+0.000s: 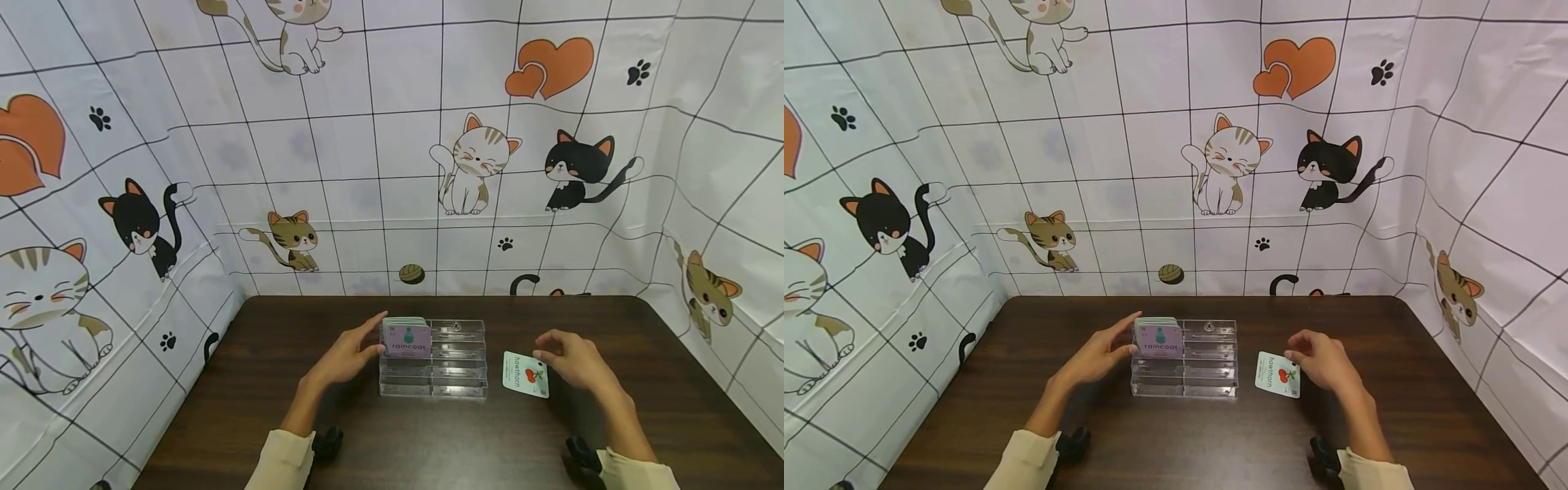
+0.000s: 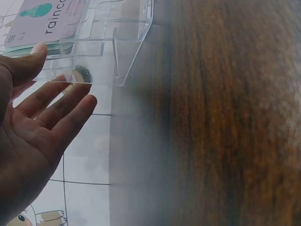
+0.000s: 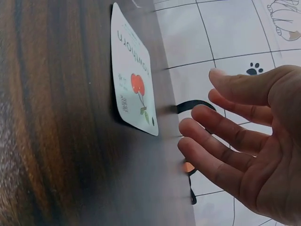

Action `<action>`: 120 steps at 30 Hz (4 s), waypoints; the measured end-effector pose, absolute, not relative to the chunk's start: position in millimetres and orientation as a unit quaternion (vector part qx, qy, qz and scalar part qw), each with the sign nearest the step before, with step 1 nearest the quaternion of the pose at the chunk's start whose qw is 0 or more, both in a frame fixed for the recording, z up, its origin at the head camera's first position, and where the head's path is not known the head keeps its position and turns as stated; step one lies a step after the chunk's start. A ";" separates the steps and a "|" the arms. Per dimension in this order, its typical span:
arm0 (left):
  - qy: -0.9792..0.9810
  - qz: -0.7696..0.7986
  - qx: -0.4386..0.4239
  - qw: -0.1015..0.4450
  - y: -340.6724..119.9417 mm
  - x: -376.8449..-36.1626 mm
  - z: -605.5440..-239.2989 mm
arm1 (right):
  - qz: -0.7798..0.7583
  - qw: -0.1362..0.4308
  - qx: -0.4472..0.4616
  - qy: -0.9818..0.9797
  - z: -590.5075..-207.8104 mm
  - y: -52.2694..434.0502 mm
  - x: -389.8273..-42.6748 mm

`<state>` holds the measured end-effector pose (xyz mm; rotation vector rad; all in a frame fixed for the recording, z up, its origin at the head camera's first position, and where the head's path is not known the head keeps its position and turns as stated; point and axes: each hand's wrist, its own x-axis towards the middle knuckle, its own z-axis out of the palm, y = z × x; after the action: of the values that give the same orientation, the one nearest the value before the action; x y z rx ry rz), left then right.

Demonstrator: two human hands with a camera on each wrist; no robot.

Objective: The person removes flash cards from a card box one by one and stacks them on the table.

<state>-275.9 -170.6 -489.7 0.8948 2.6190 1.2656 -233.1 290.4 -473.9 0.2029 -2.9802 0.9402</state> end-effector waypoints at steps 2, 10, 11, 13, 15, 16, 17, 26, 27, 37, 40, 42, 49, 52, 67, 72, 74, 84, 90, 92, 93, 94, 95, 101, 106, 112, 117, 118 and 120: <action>0.859 0.417 0.294 0.049 -170.1 -275.6 -489.5 | 0.306 0.005 0.065 -0.950 -472.9 289.0 -232.5; 0.859 0.416 0.292 0.051 -170.5 -274.8 -489.6 | 0.339 -0.003 0.073 -0.938 -468.4 284.3 -231.5; 0.860 0.415 0.292 0.051 -170.5 -274.8 -489.6 | 0.346 -0.005 0.074 -0.935 -467.9 283.9 -231.5; 0.861 0.414 0.292 0.050 -170.5 -274.8 -489.2 | 0.363 -0.010 0.077 -0.928 -466.8 283.1 -231.5; 0.861 0.415 0.291 0.051 -170.3 -274.8 -488.5 | 0.383 -0.015 0.079 -0.920 -465.7 282.2 -231.4; 0.861 0.414 0.292 0.051 -170.2 -274.8 -488.1 | 0.394 -0.018 0.080 -0.916 -465.1 281.6 -231.1; 0.861 0.414 0.292 0.051 -170.1 -274.8 -487.9 | 0.402 -0.020 0.081 -0.912 -464.4 281.0 -230.6; 0.855 0.422 0.297 0.050 -171.2 -276.8 -489.2 | 0.433 -0.020 0.096 -0.896 -454.0 271.7 -228.6; 0.854 0.423 0.299 0.051 -170.7 -277.0 -489.8 | 0.436 -0.018 0.097 -0.895 -453.2 270.3 -227.9; 0.857 0.419 0.296 0.055 -168.5 -276.6 -489.0 | 0.474 -0.005 0.113 -0.873 -442.2 249.9 -223.9; 0.859 0.416 0.295 0.053 -168.5 -277.0 -488.4 | 0.480 -0.006 0.118 -0.869 -440.1 244.6 -223.4; 0.859 0.417 0.294 0.053 -168.5 -277.2 -487.7 | 0.479 -0.003 0.121 -0.869 -439.3 241.1 -223.8; 0.858 0.421 0.289 0.053 -168.4 -277.0 -485.9 | 0.485 0.001 0.139 -0.864 -438.4 232.0 -227.0; 0.859 0.421 0.287 0.051 -169.2 -276.6 -486.9 | 0.491 0.000 0.144 -0.859 -438.4 228.9 -227.9; 0.855 0.426 0.292 0.053 -170.4 -275.4 -489.9 | 0.516 -0.020 0.160 -0.841 -437.7 205.5 -228.4; 0.856 0.424 0.291 0.052 -170.7 -275.3 -489.5 | 0.512 -0.022 0.163 -0.843 -438.9 199.7 -228.8; 0.857 0.422 0.292 0.051 -170.7 -275.4 -489.5 | 0.514 -0.026 0.164 -0.842 -439.5 197.2 -229.3; 0.857 0.421 0.293 0.049 -170.2 -275.7 -491.2 | 0.507 -0.036 0.171 -0.844 -443.3 181.0 -234.2; 0.851 0.430 0.296 0.054 -169.8 -275.3 -491.3 | 0.519 -0.028 0.188 -0.833 -443.8 168.9 -239.5; 0.850 0.433 0.296 0.056 -169.4 -275.2 -491.5 | 0.524 -0.028 0.193 -0.829 -444.9 165.6 -241.0; 0.849 0.435 0.296 0.057 -169.1 -275.3 -491.5 | 0.526 -0.029 0.196 -0.827 -445.5 164.2 -241.7; 0.848 0.436 0.295 0.058 -168.9 -275.4 -491.6 | 0.528 -0.030 0.196 -0.826 -445.9 162.8 -242.3; 0.848 0.437 0.294 0.058 -168.8 -275.7 -491.7 | 0.530 -0.031 0.194 -0.825 -446.6 161.6 -243.1; 0.849 0.436 0.292 0.060 -169.5 -276.3 -491.9 | 0.535 -0.034 0.189 -0.823 -449.9 154.4 -247.3; 0.847 0.439 0.293 0.061 -170.6 -275.6 -491.7 | 0.522 -0.020 0.202 -0.829 -451.5 147.7 -249.6; 0.848 0.439 0.293 0.058 -171.2 -276.0 -492.5 | 0.517 -0.011 0.206 -0.831 -448.9 138.9 -251.7; 0.853 0.433 0.284 0.060 -171.2 -275.9 -492.4 | 0.515 -0.006 0.191 -0.836 -452.6 132.3 -255.0; 0.853 0.433 0.284 0.061 -170.9 -275.7 -492.6 | 0.514 -0.005 0.189 -0.837 -453.8 131.6 -255.4; 0.854 0.432 0.282 0.063 -170.2 -275.5 -492.6 | 0.514 -0.004 0.180 -0.838 -456.6 129.9 -256.6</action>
<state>-275.5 -170.2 -492.6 0.8531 2.5820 1.3045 -256.6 129.9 -456.6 0.5686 -2.6413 1.6201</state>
